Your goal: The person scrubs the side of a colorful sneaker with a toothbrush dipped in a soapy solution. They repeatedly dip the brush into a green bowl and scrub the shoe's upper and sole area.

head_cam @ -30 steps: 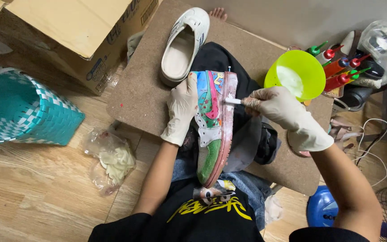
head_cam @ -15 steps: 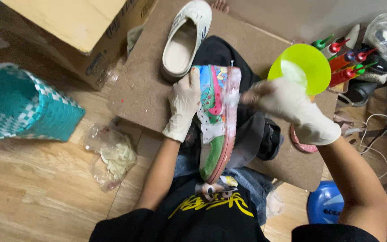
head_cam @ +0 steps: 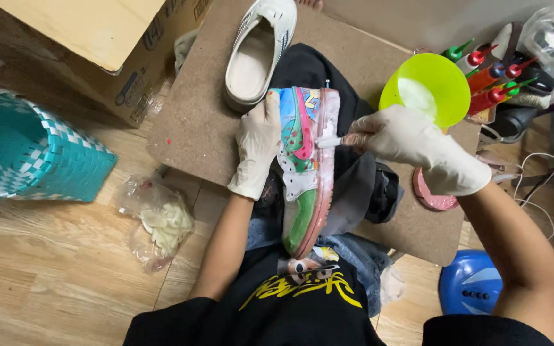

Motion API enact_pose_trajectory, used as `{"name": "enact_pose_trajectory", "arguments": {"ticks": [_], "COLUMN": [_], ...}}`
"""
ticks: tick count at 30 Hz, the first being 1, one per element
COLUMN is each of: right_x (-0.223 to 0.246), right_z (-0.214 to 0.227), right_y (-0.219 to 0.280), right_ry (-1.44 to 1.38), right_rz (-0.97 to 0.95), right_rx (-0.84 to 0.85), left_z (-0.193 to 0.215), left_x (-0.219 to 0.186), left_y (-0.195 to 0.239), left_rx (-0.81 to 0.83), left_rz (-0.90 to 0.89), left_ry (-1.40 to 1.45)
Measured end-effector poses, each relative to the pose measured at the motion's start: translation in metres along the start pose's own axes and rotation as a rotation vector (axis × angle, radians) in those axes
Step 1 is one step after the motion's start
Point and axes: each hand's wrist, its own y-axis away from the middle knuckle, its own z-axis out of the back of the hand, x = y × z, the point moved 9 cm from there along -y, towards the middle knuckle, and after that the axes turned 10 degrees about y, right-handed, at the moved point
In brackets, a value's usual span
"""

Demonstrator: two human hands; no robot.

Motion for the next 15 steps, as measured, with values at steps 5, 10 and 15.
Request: {"name": "enact_pose_trajectory", "arguments": {"ticks": [5, 10, 15], "right_x": [-0.016, -0.007, -0.015], "right_z": [-0.001, -0.010, -0.004], "right_y": [-0.002, 0.003, 0.004], "right_ry": [0.083, -0.008, 0.112], "right_rz": [-0.083, 0.004, -0.021], "right_rx": [-0.166, -0.014, -0.176], "left_z": [0.002, -0.016, -0.007], "left_x": [0.000, 0.023, -0.017], "left_y": [0.004, -0.008, 0.007], "left_rx": [-0.023, 0.004, -0.043], "left_rz": [-0.022, -0.296, -0.288], "left_ry": [-0.075, -0.186, -0.228]}}
